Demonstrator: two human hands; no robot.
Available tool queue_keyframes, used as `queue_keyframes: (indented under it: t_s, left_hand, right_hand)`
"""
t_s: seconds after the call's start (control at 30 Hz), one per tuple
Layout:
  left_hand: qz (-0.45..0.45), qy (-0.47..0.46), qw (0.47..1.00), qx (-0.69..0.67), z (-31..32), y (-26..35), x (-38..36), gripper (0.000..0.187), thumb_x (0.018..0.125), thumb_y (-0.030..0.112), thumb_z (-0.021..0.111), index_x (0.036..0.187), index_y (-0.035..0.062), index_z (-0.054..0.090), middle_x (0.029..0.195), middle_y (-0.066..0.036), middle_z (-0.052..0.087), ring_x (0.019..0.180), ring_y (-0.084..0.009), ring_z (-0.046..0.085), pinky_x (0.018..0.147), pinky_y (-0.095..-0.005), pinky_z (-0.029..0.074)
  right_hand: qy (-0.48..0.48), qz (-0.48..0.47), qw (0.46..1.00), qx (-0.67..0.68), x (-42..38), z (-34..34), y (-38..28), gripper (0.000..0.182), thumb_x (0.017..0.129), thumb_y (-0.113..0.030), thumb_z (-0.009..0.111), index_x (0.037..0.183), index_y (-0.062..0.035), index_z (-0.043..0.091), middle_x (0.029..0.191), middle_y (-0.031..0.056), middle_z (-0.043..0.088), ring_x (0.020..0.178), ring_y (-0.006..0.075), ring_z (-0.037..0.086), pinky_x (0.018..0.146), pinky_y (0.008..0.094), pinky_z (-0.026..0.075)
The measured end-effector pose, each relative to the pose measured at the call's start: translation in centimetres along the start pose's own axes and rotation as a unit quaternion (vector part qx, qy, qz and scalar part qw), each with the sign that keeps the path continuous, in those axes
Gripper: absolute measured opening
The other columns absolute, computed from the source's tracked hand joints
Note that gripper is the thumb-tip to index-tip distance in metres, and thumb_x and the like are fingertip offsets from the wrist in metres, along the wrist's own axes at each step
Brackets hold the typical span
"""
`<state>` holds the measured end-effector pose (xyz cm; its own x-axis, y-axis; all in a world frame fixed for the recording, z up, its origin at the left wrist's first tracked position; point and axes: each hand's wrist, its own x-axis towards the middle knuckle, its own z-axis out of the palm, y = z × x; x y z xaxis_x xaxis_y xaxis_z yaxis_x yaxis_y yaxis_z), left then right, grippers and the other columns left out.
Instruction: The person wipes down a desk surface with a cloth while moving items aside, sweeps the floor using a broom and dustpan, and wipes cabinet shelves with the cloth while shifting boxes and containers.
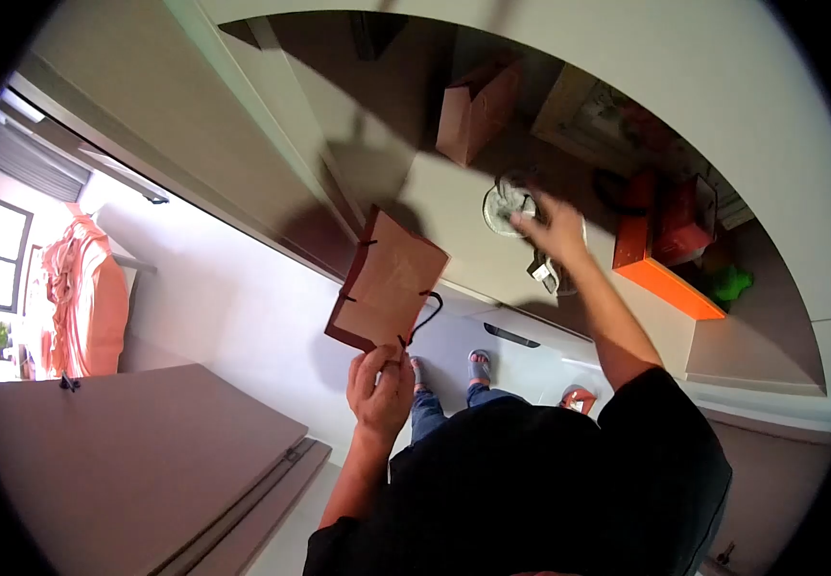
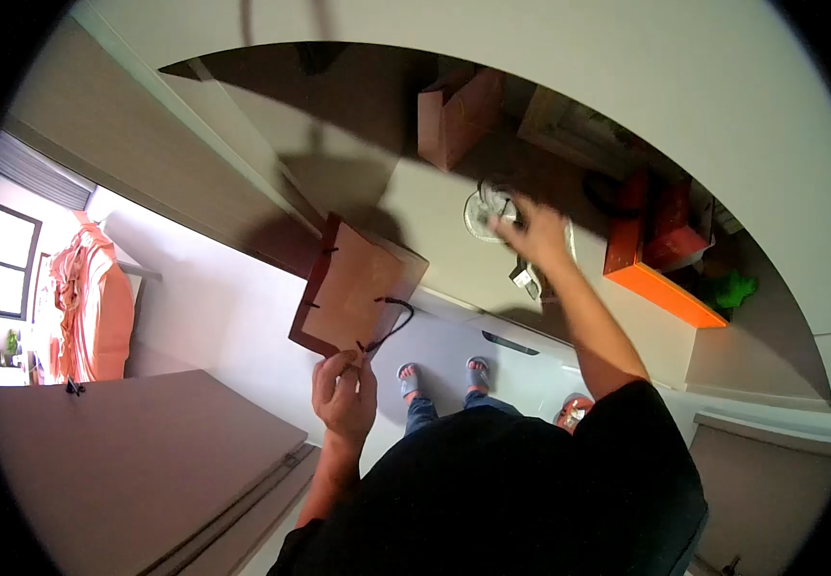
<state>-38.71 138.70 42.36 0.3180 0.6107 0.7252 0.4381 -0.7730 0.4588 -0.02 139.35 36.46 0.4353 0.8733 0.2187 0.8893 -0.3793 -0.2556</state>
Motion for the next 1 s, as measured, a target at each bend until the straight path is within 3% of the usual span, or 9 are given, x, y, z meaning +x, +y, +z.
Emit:
queue_keyframes:
  t_s: [0.1,0.2,0.33,0.43,0.53,0.6,0.8,0.87,1.0]
  left_hand:
    - [-0.004,-0.011,1.0,0.001,0.1,-0.2,-0.2,0.018,0.069,-0.012,0.076,0.078,-0.0036,0.063,0.096,-0.014,0.068,0.08,-0.0293,0.066,0.069,-0.0361,0.054]
    - [0.023,-0.031,0.999,0.006,-0.6,0.4,0.6,0.017,0.07,-0.012,0.076,0.08,-0.0038,0.065,0.097,-0.014,0.068,0.08,-0.0281,0.066,0.069,-0.0352,0.054]
    - [0.083,-0.016,0.996,0.035,1.7,0.6,4.6,0.016,0.072,-0.009,0.076,0.083,-0.0028,0.067,0.094,-0.013,0.067,0.078,-0.0277,0.065,0.067,-0.0347,0.054]
    - [0.097,-0.001,0.995,0.024,4.8,0.2,8.8,0.013,0.075,-0.005,0.077,0.083,-0.001,0.067,0.093,-0.013,0.067,0.077,-0.0287,0.064,0.067,-0.0366,0.053]
    - [0.134,0.023,0.991,0.021,8.5,-1.8,12.5,0.009,0.083,0.004,0.074,0.09,0.0014,0.068,0.094,-0.013,0.067,0.082,-0.0329,0.062,0.074,-0.0414,0.052]
    - [0.109,0.009,0.994,0.014,10.0,-2.0,14.9,0.01,0.083,0.004,0.073,0.09,0.001,0.066,0.094,-0.014,0.065,0.086,-0.0335,0.061,0.076,-0.0433,0.052]
    - [0.105,0.022,0.994,0.032,11.7,-1.8,12.6,0.007,0.086,0.007,0.071,0.09,0.0018,0.068,0.097,-0.014,0.066,0.087,-0.0355,0.061,0.078,-0.0439,0.052]
    - [0.088,0.007,0.996,0.033,11.5,-0.5,11.4,0.008,0.087,0.008,0.072,0.088,0.0015,0.068,0.095,-0.013,0.066,0.087,-0.0354,0.061,0.078,-0.0443,0.052]
    - [0.054,0.006,0.998,0.042,13.2,-0.4,10.0,0.065,0.077,0.011,0.083,0.134,0.0069,0.053,0.142,-0.025,0.045,0.121,-0.0409,0.055,0.097,-0.0478,0.051]
  right_hand:
    - [0.143,-0.154,0.973,-0.096,-4.2,3.5,0.8,0.038,0.096,-0.027,0.062,0.13,-0.0091,0.065,0.118,0.0228,0.068,0.104,0.0371,0.067,0.093,0.0442,0.051]
    - [0.019,0.099,0.99,0.101,2.1,7.6,3.8,0.038,0.098,-0.03,0.055,0.126,-0.0056,0.065,0.127,0.0262,0.063,0.118,0.042,0.06,0.096,0.0496,0.047]
    - [-0.05,0.149,0.975,0.154,12.7,12.4,1.2,0.038,0.095,-0.028,0.055,0.122,-0.0039,0.067,0.125,0.0221,0.065,0.114,0.0404,0.061,0.095,0.047,0.051]
    - [-0.127,0.033,0.991,0.029,9.7,13.3,-4.2,0.04,0.086,-0.031,0.063,0.121,-0.0126,0.069,0.128,0.019,0.061,0.114,0.0413,0.059,0.094,0.0492,0.051]
    - [-0.044,-0.128,0.988,0.078,-0.2,7.6,-5.6,0.037,0.08,-0.029,0.066,0.116,-0.0209,0.07,0.119,0.0161,0.058,0.108,0.0391,0.059,0.091,0.0502,0.053]
    - [-0.007,-0.123,0.99,0.066,-4.4,6.3,-2.6,0.035,0.082,-0.028,0.065,0.115,-0.0166,0.07,0.117,0.0157,0.058,0.109,0.0387,0.059,0.089,0.0488,0.054]
    - [0.0,0.135,0.983,0.126,-4.1,3.0,4.4,0.04,0.086,-0.029,0.063,0.119,-0.0078,0.067,0.131,0.0242,0.057,0.113,0.0462,0.059,0.092,0.054,0.052]
    - [0.076,0.102,0.987,0.094,2.9,4.8,5.0,0.044,0.088,-0.031,0.062,0.126,-0.0075,0.065,0.129,0.0254,0.06,0.111,0.0427,0.061,0.094,0.0512,0.051]
    - [0.195,0.049,0.979,0.041,15.8,6.4,3.0,0.046,0.091,-0.034,0.061,0.129,-0.0086,0.064,0.13,0.0211,0.062,0.116,0.0381,0.06,0.098,0.0479,0.05]
